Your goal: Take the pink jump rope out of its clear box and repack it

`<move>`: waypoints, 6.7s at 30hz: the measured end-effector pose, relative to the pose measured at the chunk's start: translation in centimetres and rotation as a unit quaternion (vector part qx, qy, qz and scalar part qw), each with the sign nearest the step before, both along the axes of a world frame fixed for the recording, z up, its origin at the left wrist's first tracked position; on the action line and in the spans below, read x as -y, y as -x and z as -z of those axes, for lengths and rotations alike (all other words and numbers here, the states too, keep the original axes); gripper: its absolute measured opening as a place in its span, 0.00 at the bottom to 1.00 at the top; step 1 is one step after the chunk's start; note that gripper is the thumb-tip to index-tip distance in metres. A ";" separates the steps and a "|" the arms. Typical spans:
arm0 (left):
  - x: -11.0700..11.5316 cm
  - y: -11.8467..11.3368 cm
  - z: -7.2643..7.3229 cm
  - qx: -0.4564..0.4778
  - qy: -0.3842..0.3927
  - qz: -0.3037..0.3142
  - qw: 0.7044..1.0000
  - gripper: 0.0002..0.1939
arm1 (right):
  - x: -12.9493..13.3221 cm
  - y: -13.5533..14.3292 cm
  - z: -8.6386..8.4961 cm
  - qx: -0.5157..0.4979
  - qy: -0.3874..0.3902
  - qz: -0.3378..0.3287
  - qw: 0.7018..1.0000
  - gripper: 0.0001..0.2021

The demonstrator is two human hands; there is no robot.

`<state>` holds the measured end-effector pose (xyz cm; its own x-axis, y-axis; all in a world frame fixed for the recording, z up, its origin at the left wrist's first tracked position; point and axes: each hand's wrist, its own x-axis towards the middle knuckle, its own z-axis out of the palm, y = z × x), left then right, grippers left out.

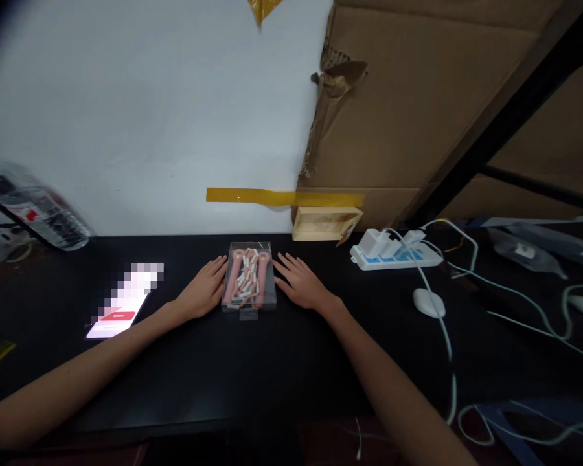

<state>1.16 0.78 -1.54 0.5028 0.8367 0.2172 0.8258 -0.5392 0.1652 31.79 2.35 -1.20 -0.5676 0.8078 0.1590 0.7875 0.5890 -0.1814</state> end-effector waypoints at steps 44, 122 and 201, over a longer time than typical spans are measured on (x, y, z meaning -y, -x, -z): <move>-0.1 0.0 -6.6 0.063 -0.052 -0.058 0.995 0.19 | 1.3 -0.2 -2.1 -0.155 0.007 -0.043 0.987 0.21; 2.4 -2.0 -4.1 -0.060 -0.042 0.088 0.993 0.30 | 0.4 0.9 0.7 -0.176 0.025 0.033 0.983 0.32; 0.6 -0.9 -3.8 0.009 -0.090 0.021 0.996 0.26 | -0.3 -4.0 -2.8 -0.114 0.015 -0.016 0.993 0.35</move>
